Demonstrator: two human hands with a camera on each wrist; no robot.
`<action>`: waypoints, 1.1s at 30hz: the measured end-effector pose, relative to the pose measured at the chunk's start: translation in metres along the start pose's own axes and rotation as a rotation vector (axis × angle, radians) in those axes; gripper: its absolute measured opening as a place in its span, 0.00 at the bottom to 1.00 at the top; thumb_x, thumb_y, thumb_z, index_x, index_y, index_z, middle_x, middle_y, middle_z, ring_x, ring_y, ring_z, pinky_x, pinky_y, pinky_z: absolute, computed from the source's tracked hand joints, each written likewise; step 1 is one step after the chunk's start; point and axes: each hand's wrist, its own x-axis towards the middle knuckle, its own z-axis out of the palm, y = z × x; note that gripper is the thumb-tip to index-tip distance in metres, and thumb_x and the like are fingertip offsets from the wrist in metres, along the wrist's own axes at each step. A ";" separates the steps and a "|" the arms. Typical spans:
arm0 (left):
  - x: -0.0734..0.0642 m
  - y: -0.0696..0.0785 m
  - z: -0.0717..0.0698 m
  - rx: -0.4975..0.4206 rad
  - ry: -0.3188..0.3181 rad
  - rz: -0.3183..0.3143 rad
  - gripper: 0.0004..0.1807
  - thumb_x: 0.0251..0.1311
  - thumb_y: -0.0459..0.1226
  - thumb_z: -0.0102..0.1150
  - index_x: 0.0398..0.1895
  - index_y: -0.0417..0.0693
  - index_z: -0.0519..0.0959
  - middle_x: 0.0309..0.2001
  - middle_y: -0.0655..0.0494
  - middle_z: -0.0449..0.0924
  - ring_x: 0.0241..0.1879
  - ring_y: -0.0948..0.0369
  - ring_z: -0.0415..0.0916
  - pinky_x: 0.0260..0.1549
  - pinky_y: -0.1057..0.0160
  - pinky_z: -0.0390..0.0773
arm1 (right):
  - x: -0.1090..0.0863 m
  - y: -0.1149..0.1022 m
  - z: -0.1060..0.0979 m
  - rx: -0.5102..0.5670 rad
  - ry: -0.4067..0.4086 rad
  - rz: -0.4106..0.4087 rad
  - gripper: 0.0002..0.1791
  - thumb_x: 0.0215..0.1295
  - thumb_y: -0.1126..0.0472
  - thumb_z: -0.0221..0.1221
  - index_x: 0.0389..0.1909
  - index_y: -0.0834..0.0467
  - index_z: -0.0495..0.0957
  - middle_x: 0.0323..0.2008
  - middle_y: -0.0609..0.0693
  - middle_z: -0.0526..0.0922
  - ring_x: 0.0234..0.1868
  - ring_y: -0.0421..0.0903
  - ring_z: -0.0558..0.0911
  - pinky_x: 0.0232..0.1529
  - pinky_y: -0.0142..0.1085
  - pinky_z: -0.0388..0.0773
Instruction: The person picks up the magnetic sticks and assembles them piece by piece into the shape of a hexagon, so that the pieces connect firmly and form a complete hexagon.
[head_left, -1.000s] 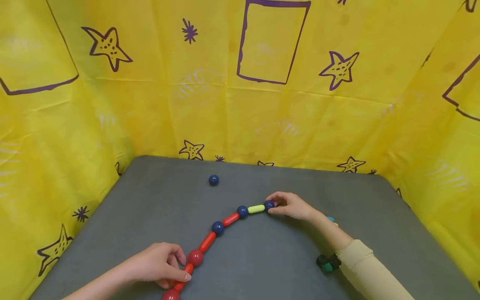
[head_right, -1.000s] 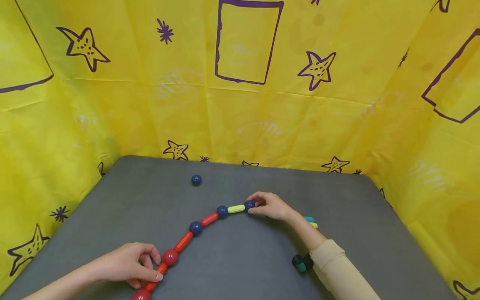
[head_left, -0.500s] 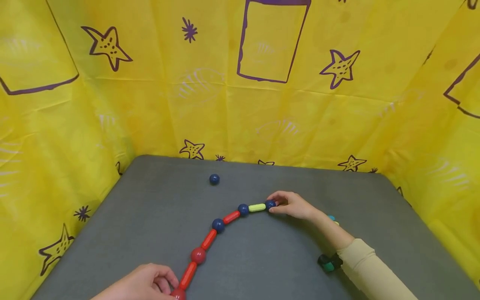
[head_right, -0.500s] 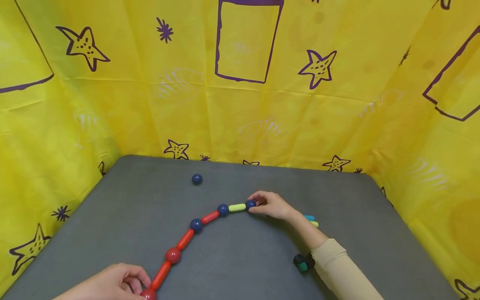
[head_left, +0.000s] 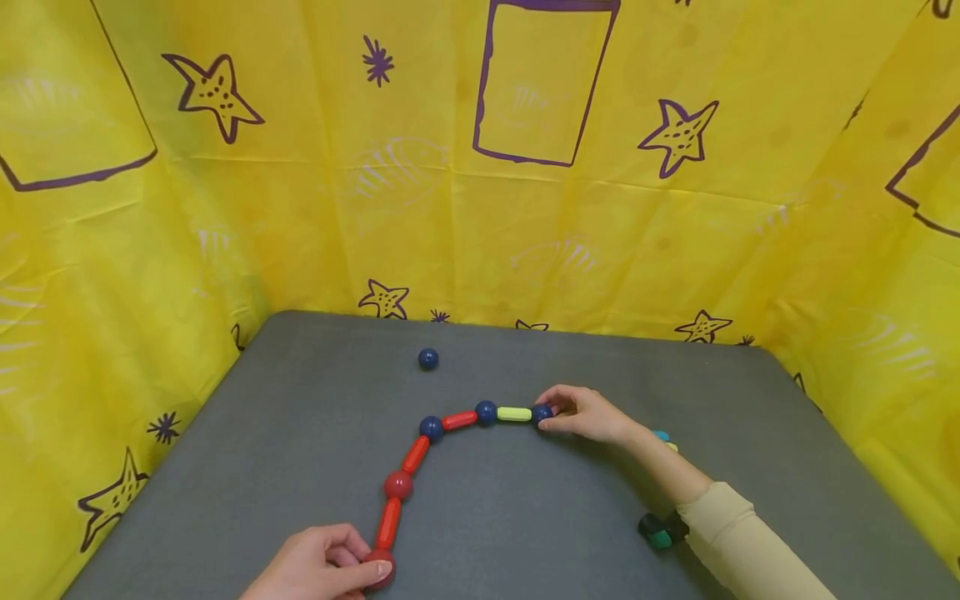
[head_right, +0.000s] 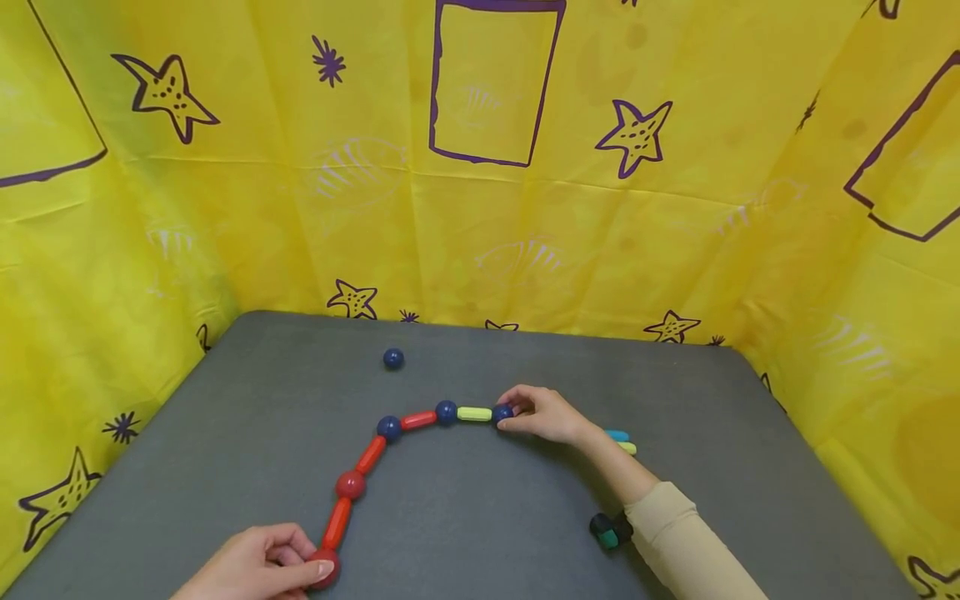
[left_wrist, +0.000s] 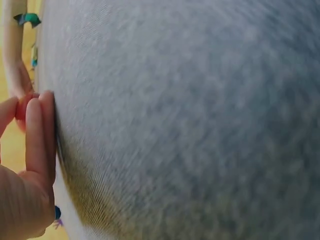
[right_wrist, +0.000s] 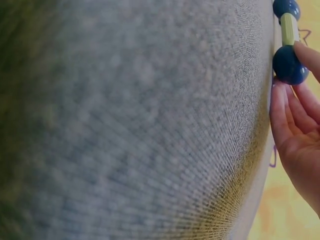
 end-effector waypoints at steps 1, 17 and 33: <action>0.000 0.000 0.002 -0.006 0.018 -0.012 0.23 0.50 0.54 0.72 0.31 0.45 0.79 0.22 0.57 0.80 0.23 0.60 0.75 0.26 0.62 0.73 | 0.000 -0.001 0.000 0.002 -0.001 0.004 0.16 0.62 0.64 0.65 0.49 0.65 0.78 0.38 0.54 0.81 0.40 0.51 0.77 0.39 0.33 0.74; 0.013 0.019 0.019 -0.213 0.043 -0.062 0.27 0.47 0.53 0.73 0.35 0.40 0.75 0.22 0.52 0.80 0.21 0.60 0.80 0.26 0.64 0.80 | -0.006 0.000 0.000 -0.001 0.006 0.019 0.15 0.62 0.62 0.66 0.47 0.64 0.78 0.37 0.52 0.80 0.39 0.50 0.76 0.38 0.31 0.74; 0.028 0.028 0.041 -0.444 0.155 -0.031 0.28 0.51 0.49 0.73 0.37 0.36 0.70 0.23 0.48 0.82 0.23 0.55 0.84 0.26 0.62 0.82 | 0.001 0.014 0.002 -0.010 -0.010 0.026 0.16 0.62 0.62 0.66 0.48 0.63 0.77 0.38 0.53 0.79 0.40 0.51 0.76 0.41 0.33 0.75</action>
